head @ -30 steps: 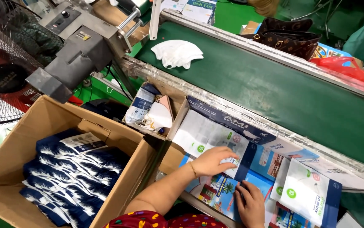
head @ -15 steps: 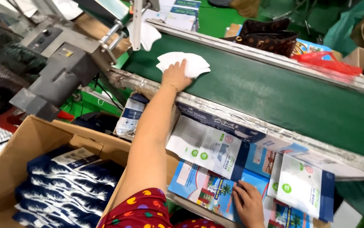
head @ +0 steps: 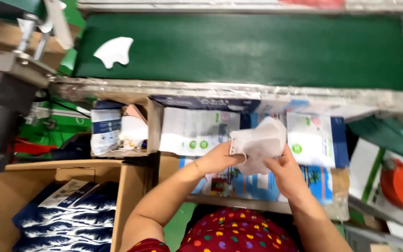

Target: Packaging face masks into boxes in a factory environment.

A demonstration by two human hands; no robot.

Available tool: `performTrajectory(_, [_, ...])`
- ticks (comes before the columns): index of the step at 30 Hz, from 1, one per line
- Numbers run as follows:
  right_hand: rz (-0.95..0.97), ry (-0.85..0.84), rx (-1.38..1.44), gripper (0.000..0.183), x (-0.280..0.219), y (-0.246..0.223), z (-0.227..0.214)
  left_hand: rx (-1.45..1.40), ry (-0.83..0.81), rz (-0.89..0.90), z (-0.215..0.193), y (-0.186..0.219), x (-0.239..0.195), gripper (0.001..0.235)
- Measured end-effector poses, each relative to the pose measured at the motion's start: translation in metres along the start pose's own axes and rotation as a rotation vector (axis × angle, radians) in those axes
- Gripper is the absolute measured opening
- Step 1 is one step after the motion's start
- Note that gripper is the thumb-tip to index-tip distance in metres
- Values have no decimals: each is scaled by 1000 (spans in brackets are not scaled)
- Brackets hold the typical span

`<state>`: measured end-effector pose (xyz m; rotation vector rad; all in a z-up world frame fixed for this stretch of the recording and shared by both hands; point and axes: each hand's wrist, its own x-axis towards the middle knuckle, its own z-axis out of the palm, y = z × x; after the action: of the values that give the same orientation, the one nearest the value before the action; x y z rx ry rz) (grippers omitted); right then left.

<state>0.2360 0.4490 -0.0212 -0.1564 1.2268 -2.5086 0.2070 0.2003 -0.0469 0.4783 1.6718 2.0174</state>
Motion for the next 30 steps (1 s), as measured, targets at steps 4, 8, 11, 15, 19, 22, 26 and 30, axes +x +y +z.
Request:
performTrajectory(4, [55, 408, -708, 36, -33, 10, -11, 75, 222, 323, 16, 31, -22, 90])
performTrajectory(8, [-222, 280, -1147, 30, -62, 29, -33, 931, 114, 287, 21, 33, -34, 88])
performTrajectory(11, [-39, 374, -1151, 26, -68, 24, -40, 974, 125, 163, 19, 42, -38, 90])
performTrajectory(15, [-252, 236, -1414, 41, -64, 18, -23, 1106, -1, 411, 40, 56, -28, 111])
performTrajectory(19, [-198, 144, -962, 102, -50, 61, -55, 1295, -137, 86, 50, 15, -7, 116])
performTrajectory(22, [73, 281, -918, 54, -65, 97, -90, 1291, -36, 182, 52, -44, -7, 96])
performTrajectory(26, [-342, 77, -1120, 90, -57, 55, -37, 1370, 28, 287, 68, 10, -4, 89])
performTrajectory(30, [-292, 97, -1053, 67, -44, 73, -57, 1330, 108, 350, 73, -22, -1, 73])
